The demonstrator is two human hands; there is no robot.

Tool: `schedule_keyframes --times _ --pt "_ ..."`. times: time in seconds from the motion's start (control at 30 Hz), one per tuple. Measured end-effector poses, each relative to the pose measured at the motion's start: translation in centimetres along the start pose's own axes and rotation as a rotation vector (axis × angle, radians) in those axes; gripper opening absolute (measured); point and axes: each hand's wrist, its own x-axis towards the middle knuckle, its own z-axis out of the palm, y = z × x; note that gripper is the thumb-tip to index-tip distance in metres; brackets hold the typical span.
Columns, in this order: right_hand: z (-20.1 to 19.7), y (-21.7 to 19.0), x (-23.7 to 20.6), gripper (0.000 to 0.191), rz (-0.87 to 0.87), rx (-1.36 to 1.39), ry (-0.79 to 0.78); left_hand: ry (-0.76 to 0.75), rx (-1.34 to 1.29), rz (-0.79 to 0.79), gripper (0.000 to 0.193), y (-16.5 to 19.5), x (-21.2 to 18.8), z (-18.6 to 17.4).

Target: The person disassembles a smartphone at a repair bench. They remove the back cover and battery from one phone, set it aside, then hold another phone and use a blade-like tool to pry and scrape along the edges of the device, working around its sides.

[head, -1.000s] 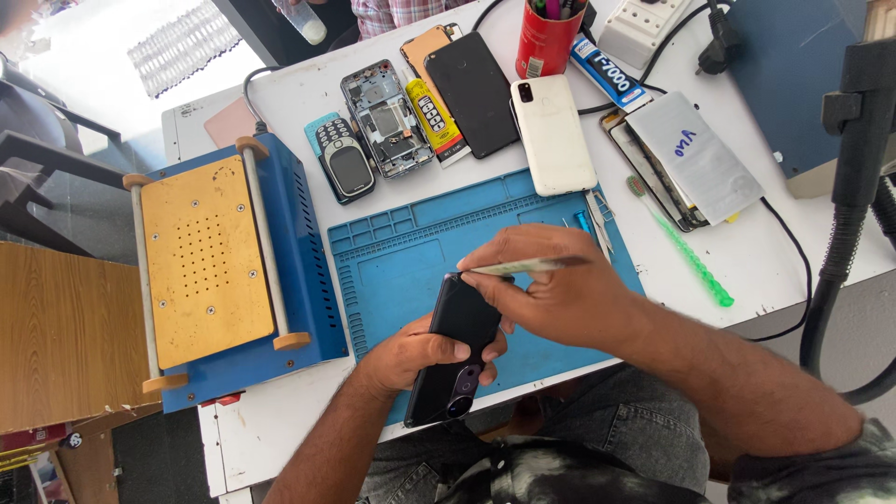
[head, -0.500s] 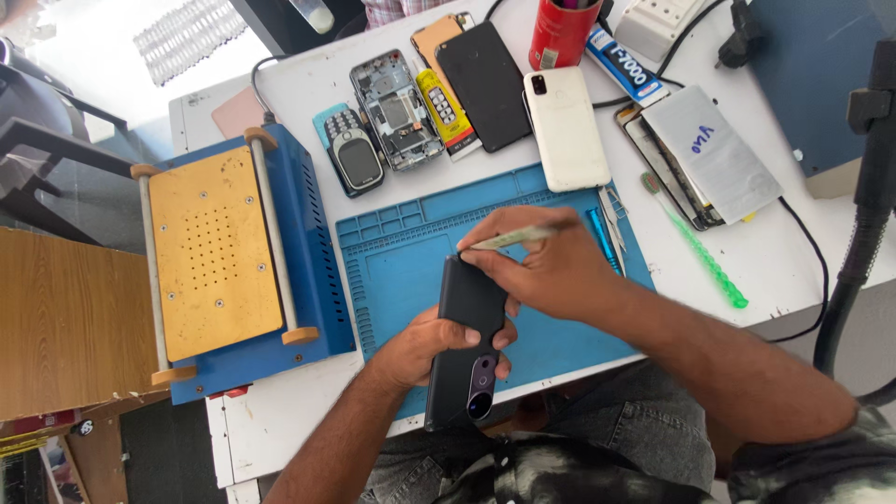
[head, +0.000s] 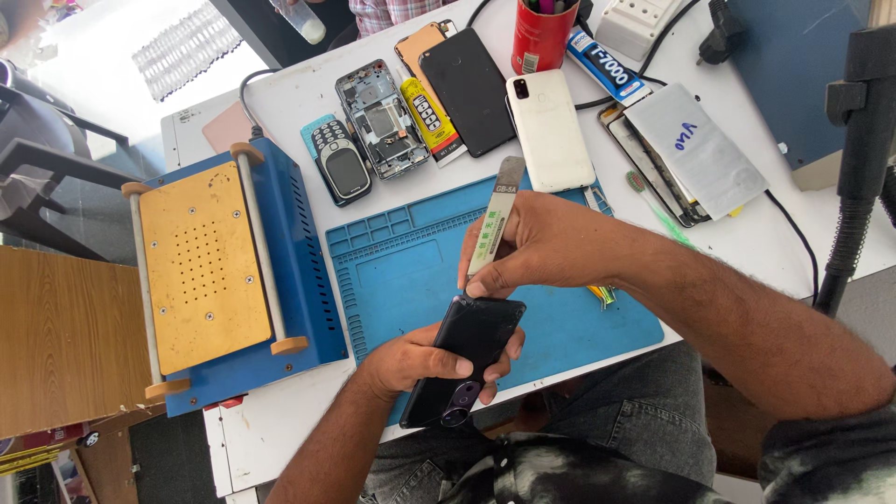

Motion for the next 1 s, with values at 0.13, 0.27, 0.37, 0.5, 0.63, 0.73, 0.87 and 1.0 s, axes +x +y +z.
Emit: schedule_keyframes --times 0.13,0.27,0.37,0.5,0.63,0.73,0.87,1.0 --pt "-0.1 0.2 0.3 0.016 0.000 -0.187 0.149 0.077 -0.071 0.079 0.082 0.5 0.2 0.3" --pt "0.4 1.5 0.8 0.018 -0.124 -0.237 0.373 0.275 -0.001 0.164 0.082 1.4 0.6 0.5" --pt "0.9 2.8 0.9 0.020 -0.324 -0.158 0.457 0.415 0.024 0.232 0.074 1.8 1.1 0.3" --pt "1.4 4.2 0.6 0.022 -0.570 -0.250 0.482 0.565 0.067 0.318 0.060 1.7 1.2 -0.2" --pt "1.8 4.2 0.6 0.021 -0.455 -0.308 0.534 0.579 0.223 0.371 0.052 1.3 1.0 -0.5" --pt "2.1 3.7 0.3 0.020 -0.486 -0.446 0.570 0.551 0.262 0.382 0.052 1.0 0.8 -0.5" --pt "2.9 3.3 0.3 0.019 -0.393 -0.363 0.572 0.572 0.324 0.369 0.051 0.9 0.8 -0.4" --pt "3.6 3.4 0.7 0.018 -0.556 -0.450 0.584 0.566 0.383 0.358 0.047 0.9 0.6 -0.2"
